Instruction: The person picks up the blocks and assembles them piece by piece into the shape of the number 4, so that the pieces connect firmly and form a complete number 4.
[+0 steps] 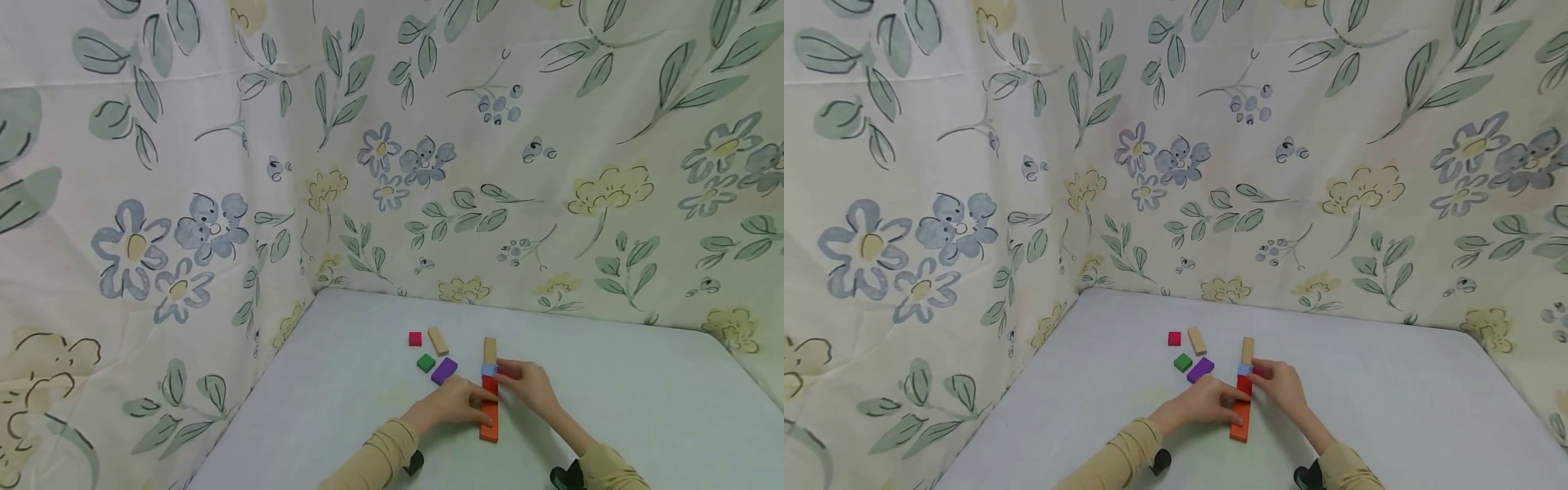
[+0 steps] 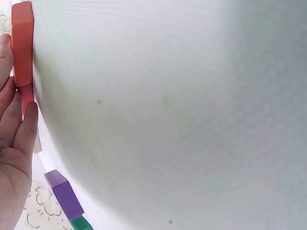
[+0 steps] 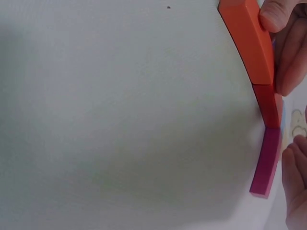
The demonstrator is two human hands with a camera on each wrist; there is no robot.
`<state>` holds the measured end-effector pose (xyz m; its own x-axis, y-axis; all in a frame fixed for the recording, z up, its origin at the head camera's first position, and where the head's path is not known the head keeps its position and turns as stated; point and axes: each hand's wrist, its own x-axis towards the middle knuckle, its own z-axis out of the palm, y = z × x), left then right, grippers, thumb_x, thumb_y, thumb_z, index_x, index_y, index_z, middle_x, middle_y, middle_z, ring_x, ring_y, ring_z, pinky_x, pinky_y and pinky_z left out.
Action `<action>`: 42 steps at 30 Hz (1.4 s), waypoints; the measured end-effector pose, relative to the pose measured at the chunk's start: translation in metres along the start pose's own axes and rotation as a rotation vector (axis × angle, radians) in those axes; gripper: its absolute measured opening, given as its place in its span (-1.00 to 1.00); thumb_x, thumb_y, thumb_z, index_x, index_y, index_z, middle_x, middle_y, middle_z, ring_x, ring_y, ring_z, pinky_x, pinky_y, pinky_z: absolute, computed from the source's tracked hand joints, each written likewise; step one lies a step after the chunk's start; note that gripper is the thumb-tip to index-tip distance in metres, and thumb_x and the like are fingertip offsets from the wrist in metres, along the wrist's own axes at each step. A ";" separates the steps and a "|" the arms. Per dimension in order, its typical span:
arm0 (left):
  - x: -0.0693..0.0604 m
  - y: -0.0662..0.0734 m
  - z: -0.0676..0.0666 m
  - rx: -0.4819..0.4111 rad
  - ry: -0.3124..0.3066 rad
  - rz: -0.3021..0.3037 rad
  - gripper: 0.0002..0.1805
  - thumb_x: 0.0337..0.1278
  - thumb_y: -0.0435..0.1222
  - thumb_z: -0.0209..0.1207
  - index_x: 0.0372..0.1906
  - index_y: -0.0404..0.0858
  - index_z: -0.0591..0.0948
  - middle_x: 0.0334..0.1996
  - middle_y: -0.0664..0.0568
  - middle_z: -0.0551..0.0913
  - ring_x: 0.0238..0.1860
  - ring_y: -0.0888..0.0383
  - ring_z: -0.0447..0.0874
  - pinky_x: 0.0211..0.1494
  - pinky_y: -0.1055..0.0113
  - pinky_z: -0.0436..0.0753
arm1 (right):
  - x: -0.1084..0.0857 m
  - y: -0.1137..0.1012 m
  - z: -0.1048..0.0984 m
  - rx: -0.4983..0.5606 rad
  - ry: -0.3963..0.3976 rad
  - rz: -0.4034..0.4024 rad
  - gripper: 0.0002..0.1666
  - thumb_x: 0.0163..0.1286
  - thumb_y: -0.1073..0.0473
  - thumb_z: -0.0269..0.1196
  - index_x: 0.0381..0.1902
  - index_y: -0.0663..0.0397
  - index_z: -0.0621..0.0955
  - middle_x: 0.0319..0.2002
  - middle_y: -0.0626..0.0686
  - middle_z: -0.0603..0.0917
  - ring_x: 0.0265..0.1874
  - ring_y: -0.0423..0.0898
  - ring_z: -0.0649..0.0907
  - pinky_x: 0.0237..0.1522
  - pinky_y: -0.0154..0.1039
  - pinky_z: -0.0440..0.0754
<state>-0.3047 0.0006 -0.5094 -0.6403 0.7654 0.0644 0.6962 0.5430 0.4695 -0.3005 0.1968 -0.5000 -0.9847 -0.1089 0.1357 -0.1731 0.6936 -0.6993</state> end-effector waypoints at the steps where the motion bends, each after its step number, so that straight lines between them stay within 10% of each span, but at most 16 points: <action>1: 0.000 0.000 0.000 0.002 0.001 0.002 -0.55 0.06 -0.06 0.30 0.11 0.01 0.62 -0.63 0.27 0.36 -0.59 0.43 0.20 -0.54 0.60 0.21 | 0.000 0.000 0.001 0.001 0.005 -0.003 -0.54 0.22 0.17 0.33 0.06 0.25 0.61 -0.02 0.24 0.68 -0.05 0.14 0.67 -0.11 -0.10 0.68; 19: 0.003 0.004 0.002 0.039 0.021 0.056 -0.54 0.05 -0.03 0.30 0.09 -0.03 0.64 -0.64 0.26 0.34 -0.62 0.43 0.10 -0.56 0.59 0.15 | -0.011 0.006 0.011 -0.050 0.052 0.001 -0.54 0.19 0.23 0.34 0.06 0.29 0.60 -0.02 0.27 0.67 -0.23 -0.02 0.67 -0.23 -0.21 0.68; 36: 0.004 0.005 -0.001 0.085 0.036 0.098 -0.56 0.02 -0.05 0.33 0.04 -0.08 0.67 -0.35 0.24 0.72 -0.56 0.47 0.18 -0.49 0.69 0.19 | -0.014 0.010 0.018 -0.089 0.148 -0.157 -0.60 0.09 0.27 0.40 -0.07 0.29 0.67 -0.13 0.22 0.73 -0.15 0.09 0.71 -0.09 0.00 0.64; 42: 0.002 0.007 -0.008 0.089 -0.001 0.037 -0.56 0.03 -0.06 0.33 0.06 -0.07 0.66 -0.51 0.26 0.57 -0.59 0.43 0.17 -0.51 0.65 0.21 | -0.011 0.010 0.021 -0.096 0.161 -0.250 -0.62 0.06 0.28 0.42 -0.11 0.28 0.69 -0.18 0.19 0.75 -0.21 0.08 0.72 -0.16 -0.03 0.67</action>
<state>-0.3038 0.0032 -0.4987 -0.6133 0.7858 0.0797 0.7457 0.5428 0.3863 -0.2918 0.1901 -0.5228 -0.8949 -0.1760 0.4100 -0.3998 0.7243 -0.5617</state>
